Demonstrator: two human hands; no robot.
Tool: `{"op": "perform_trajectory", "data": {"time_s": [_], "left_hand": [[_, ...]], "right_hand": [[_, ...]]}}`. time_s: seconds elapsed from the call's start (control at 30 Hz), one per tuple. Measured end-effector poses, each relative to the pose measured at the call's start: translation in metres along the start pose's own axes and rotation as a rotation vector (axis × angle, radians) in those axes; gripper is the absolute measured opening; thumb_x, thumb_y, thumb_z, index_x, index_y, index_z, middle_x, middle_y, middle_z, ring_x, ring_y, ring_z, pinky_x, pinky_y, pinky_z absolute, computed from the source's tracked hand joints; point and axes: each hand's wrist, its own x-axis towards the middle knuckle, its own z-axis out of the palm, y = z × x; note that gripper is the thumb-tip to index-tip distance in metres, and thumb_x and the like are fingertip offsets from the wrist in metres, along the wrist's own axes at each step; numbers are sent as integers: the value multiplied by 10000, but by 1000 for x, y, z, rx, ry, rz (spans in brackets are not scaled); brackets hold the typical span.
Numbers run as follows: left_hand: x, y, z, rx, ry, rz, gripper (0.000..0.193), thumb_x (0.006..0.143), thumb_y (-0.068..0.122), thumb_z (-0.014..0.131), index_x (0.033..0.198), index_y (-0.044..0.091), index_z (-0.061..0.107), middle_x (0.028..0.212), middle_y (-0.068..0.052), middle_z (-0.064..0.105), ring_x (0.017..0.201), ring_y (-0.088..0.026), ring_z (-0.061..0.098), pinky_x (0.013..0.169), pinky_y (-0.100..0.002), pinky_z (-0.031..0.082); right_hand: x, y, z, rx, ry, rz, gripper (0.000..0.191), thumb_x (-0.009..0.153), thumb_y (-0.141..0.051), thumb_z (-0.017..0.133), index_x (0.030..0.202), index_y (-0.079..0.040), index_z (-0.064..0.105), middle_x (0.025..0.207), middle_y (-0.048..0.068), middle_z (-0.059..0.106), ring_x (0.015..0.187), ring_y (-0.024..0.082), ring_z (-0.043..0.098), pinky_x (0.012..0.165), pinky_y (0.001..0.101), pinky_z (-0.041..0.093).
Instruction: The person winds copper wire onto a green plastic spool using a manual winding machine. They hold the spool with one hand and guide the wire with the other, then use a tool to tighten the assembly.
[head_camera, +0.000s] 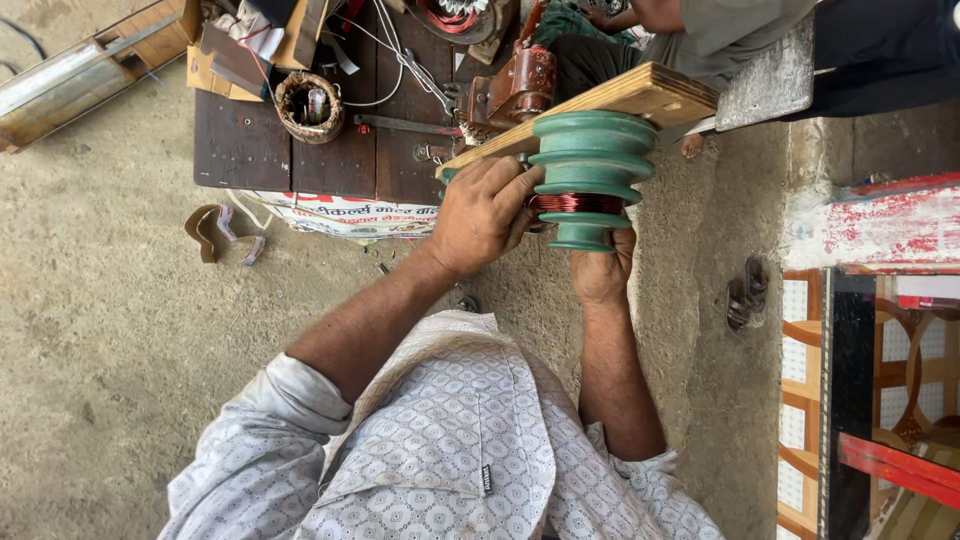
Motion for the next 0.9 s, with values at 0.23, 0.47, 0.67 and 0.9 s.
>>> {"op": "perform_trajectory", "data": {"time_s": [0.23, 0.47, 0.67, 0.9], "left_hand": [[3, 9, 12, -311, -15, -195, 497, 885, 42, 746, 1359, 56, 599, 1250, -164, 648, 1136, -350, 700, 949, -428, 608], [3, 5, -20, -647, -213, -384, 811, 822, 244, 899, 1487, 77, 468, 1306, -150, 665, 1239, -288, 661, 1104, -450, 539], [8, -7, -20, -867, -321, -372, 543, 872, 104, 845, 1350, 28, 600, 1252, -110, 664, 1175, -236, 659, 1054, -406, 560], [17, -27, 51, -657, -335, -485, 419, 673, 27, 832, 1057, -16, 669, 1017, -77, 675, 958, -163, 622, 820, -324, 511]], "right_hand": [[4, -6, 7, 15, 19, -19, 379, 1110, -365, 607, 1345, -72, 651, 1324, 31, 669, 1240, 156, 601, 1115, 375, 499], [4, -3, -10, -55, 26, -24, 403, 1132, -395, 582, 1346, -66, 671, 1268, 30, 692, 1161, 136, 612, 1042, 326, 511], [3, 6, -24, -51, -58, -6, 365, 1139, -415, 583, 1248, -89, 706, 1096, 3, 722, 974, 111, 652, 844, 302, 555], [20, -6, -64, -70, -110, 203, 178, 1064, -107, 567, 1195, -75, 683, 979, -6, 699, 859, 90, 645, 754, 284, 572]]}}
